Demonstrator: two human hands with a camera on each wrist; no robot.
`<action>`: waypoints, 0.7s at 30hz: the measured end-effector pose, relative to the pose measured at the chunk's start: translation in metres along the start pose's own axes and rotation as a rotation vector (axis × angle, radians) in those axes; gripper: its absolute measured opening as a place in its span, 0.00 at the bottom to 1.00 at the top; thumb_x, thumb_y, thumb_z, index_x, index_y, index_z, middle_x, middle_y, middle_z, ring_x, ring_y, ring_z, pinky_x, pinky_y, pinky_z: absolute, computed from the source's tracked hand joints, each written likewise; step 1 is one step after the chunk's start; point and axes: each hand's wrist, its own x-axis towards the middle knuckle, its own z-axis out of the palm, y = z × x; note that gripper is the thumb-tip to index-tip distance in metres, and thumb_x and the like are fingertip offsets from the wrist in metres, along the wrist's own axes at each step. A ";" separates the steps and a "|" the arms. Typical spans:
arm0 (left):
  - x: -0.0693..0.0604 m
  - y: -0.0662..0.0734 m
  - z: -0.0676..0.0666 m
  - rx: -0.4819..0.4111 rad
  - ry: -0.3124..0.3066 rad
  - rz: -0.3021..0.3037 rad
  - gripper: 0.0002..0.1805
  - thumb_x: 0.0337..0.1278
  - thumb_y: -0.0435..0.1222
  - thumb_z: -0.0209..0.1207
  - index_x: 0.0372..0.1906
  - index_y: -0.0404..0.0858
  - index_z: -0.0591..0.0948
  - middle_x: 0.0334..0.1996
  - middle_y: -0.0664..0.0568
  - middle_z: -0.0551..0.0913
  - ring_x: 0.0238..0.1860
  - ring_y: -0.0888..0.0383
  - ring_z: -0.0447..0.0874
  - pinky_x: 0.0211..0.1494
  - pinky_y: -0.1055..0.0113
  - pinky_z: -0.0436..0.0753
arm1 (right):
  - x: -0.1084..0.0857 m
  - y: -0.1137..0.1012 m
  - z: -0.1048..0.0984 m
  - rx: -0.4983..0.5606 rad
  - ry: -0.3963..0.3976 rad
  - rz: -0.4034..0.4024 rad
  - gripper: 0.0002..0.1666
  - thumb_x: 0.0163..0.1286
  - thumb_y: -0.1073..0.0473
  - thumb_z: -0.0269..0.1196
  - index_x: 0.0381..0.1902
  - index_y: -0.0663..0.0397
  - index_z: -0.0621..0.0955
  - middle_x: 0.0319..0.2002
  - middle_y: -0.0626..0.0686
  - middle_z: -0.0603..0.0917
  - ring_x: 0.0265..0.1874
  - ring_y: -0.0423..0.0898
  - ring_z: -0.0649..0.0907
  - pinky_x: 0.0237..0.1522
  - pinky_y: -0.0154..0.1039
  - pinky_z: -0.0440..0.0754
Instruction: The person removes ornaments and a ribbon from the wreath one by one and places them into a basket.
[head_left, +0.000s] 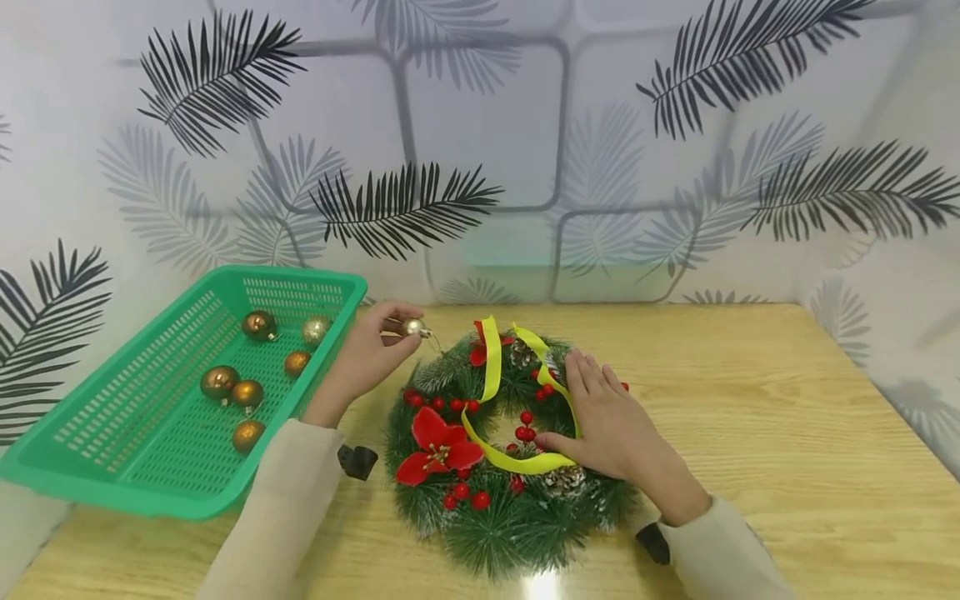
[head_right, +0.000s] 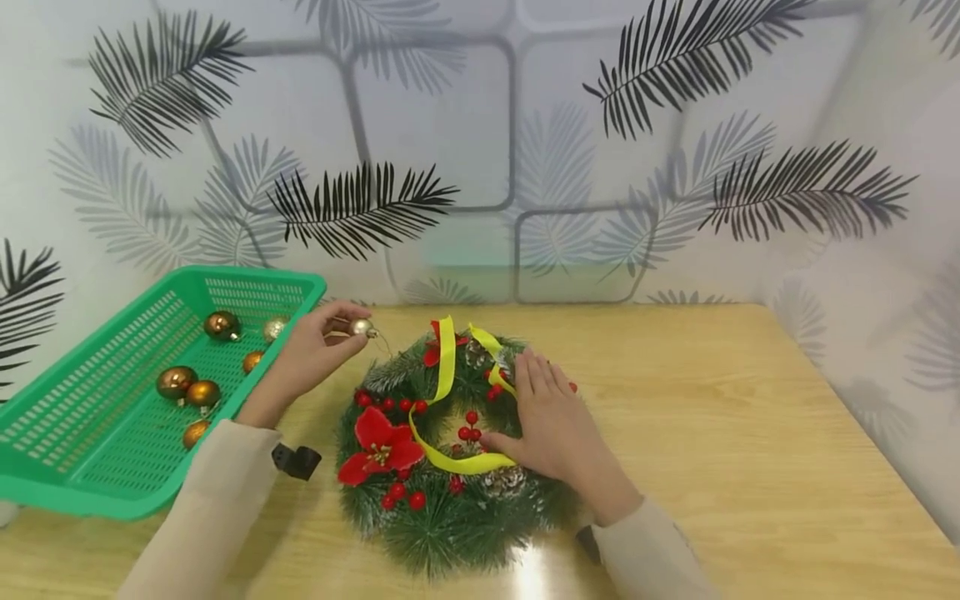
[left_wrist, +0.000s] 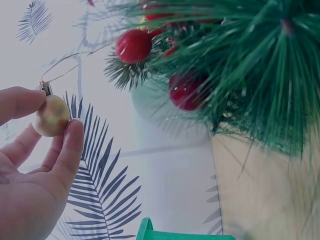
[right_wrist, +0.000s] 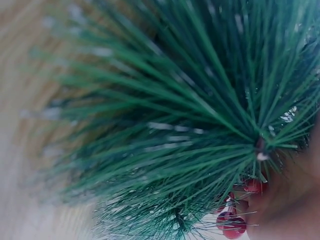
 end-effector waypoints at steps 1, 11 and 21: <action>0.000 0.000 -0.001 0.007 0.003 -0.001 0.17 0.61 0.28 0.55 0.54 0.28 0.75 0.48 0.35 0.76 0.49 0.41 0.79 0.54 0.50 0.81 | 0.000 0.000 0.000 0.000 -0.001 0.000 0.63 0.61 0.28 0.56 0.73 0.70 0.49 0.73 0.67 0.50 0.73 0.62 0.55 0.72 0.57 0.54; 0.000 0.003 -0.012 0.036 0.012 -0.014 0.16 0.62 0.30 0.55 0.54 0.31 0.75 0.49 0.37 0.76 0.50 0.43 0.78 0.55 0.51 0.80 | 0.001 -0.001 0.000 0.006 -0.012 0.000 0.63 0.61 0.28 0.56 0.73 0.70 0.49 0.73 0.67 0.50 0.73 0.62 0.55 0.72 0.57 0.54; 0.002 0.012 -0.022 0.074 0.012 -0.025 0.17 0.62 0.29 0.55 0.55 0.29 0.74 0.50 0.37 0.74 0.50 0.44 0.77 0.56 0.51 0.79 | -0.001 0.000 -0.001 0.017 0.001 -0.011 0.63 0.61 0.28 0.56 0.72 0.72 0.49 0.73 0.68 0.51 0.72 0.63 0.55 0.72 0.57 0.54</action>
